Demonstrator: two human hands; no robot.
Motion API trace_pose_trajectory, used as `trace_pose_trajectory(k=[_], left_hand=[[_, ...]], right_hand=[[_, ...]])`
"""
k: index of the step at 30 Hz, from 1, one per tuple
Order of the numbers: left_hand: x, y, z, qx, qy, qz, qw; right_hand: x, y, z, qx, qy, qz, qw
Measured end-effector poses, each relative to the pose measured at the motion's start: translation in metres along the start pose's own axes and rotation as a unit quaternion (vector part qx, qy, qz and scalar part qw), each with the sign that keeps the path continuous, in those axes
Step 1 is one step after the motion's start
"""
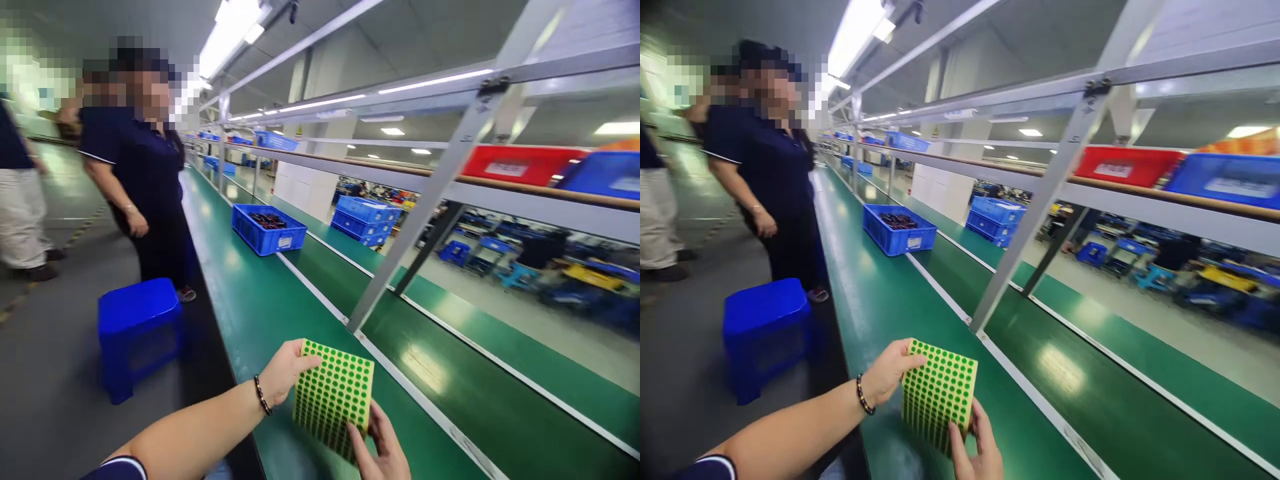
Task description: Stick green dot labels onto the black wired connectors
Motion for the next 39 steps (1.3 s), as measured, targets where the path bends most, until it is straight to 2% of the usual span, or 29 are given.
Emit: trace_pose_trajectory(k=[2,5,8,11,13,16,21,23,27,31,33,35,37,39], left_hand=[[-0.004,0.011,0.006,-0.096,0.039,-0.049,0.993],[0.004,0.03,-0.001,-0.233,0.12,-0.169,0.95],[0.032,0.035,-0.036,-0.292,0.156,-0.272,0.904],[0.064,0.024,-0.081,-0.324,0.106,-0.335,0.879],[0.08,0.016,-0.1,-0.335,0.073,-0.358,0.869],[0.088,0.01,-0.109,-0.337,0.041,-0.363,0.868],[0.078,-0.003,-0.118,-0.363,-0.055,-0.291,0.883],[0.078,-0.008,-0.123,-0.363,-0.085,-0.268,0.888],[0.08,-0.013,-0.128,-0.345,-0.109,-0.236,0.902],[0.082,-0.012,-0.128,-0.339,-0.112,-0.231,0.905],[0.082,-0.01,-0.126,-0.339,-0.104,-0.24,0.904],[0.081,-0.005,-0.119,-0.342,-0.068,-0.258,0.901],[0.079,0.001,-0.107,-0.359,0.005,-0.285,0.889],[0.079,0.008,-0.094,-0.396,0.092,-0.324,0.854]], right_hand=[[0.0,-0.014,-0.013,0.076,-0.055,0.03,0.995],[0.007,-0.03,-0.012,0.111,-0.115,0.055,0.986],[0.025,-0.034,0.017,0.133,-0.118,0.033,0.983],[0.052,-0.028,0.047,0.172,-0.114,-0.013,0.978],[0.068,-0.023,0.059,0.192,-0.112,-0.046,0.974],[0.079,-0.018,0.07,0.207,-0.071,-0.08,0.972],[0.067,-0.023,0.085,0.138,0.084,-0.057,0.985],[0.063,-0.024,0.089,0.088,0.121,-0.051,0.987],[0.059,-0.026,0.094,0.009,0.15,-0.035,0.988],[0.059,-0.025,0.093,-0.002,0.156,-0.037,0.987],[0.06,-0.026,0.089,0.027,0.142,-0.036,0.989],[0.061,-0.029,0.084,0.068,0.113,-0.029,0.991],[0.063,-0.031,0.077,0.105,0.061,-0.025,0.992],[0.066,-0.032,0.072,0.142,0.0,-0.029,0.989]])
Point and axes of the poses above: each hand's wrist, its own x-axis away from the middle knuckle, its own y-axis out of the palm, z = x × y, the point moved 8 cm from there along -x, towards the middle knuckle, and after that the axes turned 15 degrees about y, right-handed, at the moved point
